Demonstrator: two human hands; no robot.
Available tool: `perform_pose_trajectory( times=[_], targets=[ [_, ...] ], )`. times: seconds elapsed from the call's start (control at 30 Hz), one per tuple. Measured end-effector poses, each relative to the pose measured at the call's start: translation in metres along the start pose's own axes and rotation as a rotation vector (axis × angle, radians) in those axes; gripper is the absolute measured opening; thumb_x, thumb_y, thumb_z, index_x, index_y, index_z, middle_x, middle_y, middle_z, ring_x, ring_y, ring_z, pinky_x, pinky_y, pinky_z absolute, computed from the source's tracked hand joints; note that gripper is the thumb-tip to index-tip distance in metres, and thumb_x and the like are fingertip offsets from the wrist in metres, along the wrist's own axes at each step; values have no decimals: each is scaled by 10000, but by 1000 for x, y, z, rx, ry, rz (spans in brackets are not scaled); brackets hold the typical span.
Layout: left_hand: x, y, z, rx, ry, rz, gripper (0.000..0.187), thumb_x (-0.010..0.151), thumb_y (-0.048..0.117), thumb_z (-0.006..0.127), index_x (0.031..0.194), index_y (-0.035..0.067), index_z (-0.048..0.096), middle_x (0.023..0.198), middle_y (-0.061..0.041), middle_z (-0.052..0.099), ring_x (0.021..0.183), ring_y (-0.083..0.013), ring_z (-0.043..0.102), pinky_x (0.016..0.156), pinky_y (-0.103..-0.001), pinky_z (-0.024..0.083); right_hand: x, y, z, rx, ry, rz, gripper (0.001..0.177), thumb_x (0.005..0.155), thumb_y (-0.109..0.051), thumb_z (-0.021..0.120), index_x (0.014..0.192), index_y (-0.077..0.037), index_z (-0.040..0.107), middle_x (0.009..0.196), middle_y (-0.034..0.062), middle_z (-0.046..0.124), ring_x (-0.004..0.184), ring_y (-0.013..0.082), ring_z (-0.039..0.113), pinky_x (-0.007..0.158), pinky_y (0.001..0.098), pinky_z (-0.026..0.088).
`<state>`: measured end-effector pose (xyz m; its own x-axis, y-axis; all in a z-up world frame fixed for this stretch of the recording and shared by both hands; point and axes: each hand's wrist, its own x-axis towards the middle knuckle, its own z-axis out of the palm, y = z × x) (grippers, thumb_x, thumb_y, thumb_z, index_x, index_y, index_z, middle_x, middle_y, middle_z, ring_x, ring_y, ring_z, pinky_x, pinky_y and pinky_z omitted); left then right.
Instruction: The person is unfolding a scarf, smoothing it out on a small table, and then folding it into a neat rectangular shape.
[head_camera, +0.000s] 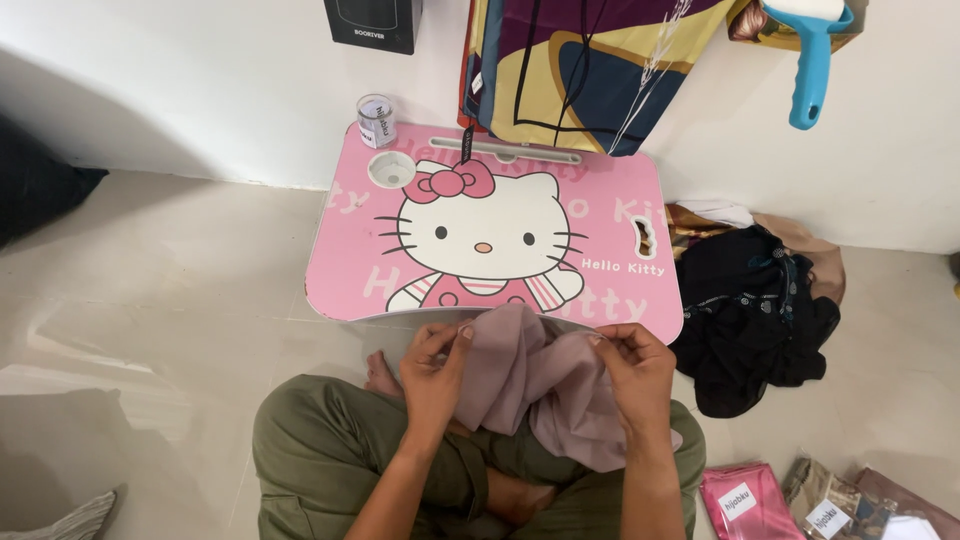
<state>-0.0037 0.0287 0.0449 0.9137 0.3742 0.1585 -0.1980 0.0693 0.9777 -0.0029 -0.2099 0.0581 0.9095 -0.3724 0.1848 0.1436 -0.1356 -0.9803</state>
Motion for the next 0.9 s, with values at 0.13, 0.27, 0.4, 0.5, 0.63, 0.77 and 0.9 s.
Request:
perform_pose_trajectory(
  times=[0.13, 0.27, 0.4, 0.5, 0.63, 0.77, 0.9],
  targets=[
    [-8, 6, 2, -31, -50, -85, 119, 944, 98, 765, 937, 5, 838, 780, -108, 676, 739, -140, 620, 710, -321, 536, -8, 5, 15, 230, 34, 144, 126, 796, 53, 793, 905, 8, 749, 747, 35, 659, 671, 77, 611, 642, 211, 522],
    [-13, 15, 10, -42, -89, -91, 76, 914, 63, 782, 933, 27, 846, 771, -93, 716, 721, -111, 635, 690, -303, 558, -16, 3, 24, 296, 7, 173, 150, 787, 82, 803, 919, 39, 746, 761, 66, 688, 671, 97, 654, 651, 226, 551],
    [-18, 18, 17, -52, -125, -99, 100, 898, 56, 795, 980, 24, 842, 791, -96, 753, 724, -100, 628, 693, -303, 573, -18, -1, 27, 316, -1, 176, 160, 777, 101, 823, 916, 85, 747, 759, 102, 707, 668, 124, 694, 644, 259, 592],
    [-20, 25, 21, -38, -144, -116, 125, 896, 56, 794, 1007, 16, 834, 773, -95, 743, 740, -104, 631, 707, -308, 579, -20, -6, 31, 300, 13, 147, 168, 774, 92, 832, 923, 87, 755, 762, 99, 713, 677, 116, 700, 651, 250, 595],
    [-22, 22, 26, -26, -165, -158, 136, 899, 69, 800, 1018, 11, 830, 762, -96, 740, 753, -114, 633, 726, -322, 583, -24, -3, 34, 216, 51, 35, 144, 800, 52, 841, 927, 57, 774, 796, 105, 730, 716, 92, 680, 680, 249, 594],
    [-23, 25, 30, -13, -176, -206, 166, 907, 77, 789, 1049, -5, 815, 788, -130, 762, 759, -138, 642, 739, -358, 594, -33, -19, 41, 126, 70, -52, 112, 832, 22, 847, 925, 39, 787, 815, 102, 737, 745, 81, 638, 677, 258, 590],
    [-23, 20, 35, -17, -185, -266, 172, 899, 77, 794, 1049, -7, 809, 796, -139, 767, 762, -151, 656, 732, -365, 596, -39, -18, 47, 42, 41, -119, 74, 843, 41, 823, 907, 42, 786, 809, 132, 748, 744, 112, 648, 687, 289, 582]
  ],
)
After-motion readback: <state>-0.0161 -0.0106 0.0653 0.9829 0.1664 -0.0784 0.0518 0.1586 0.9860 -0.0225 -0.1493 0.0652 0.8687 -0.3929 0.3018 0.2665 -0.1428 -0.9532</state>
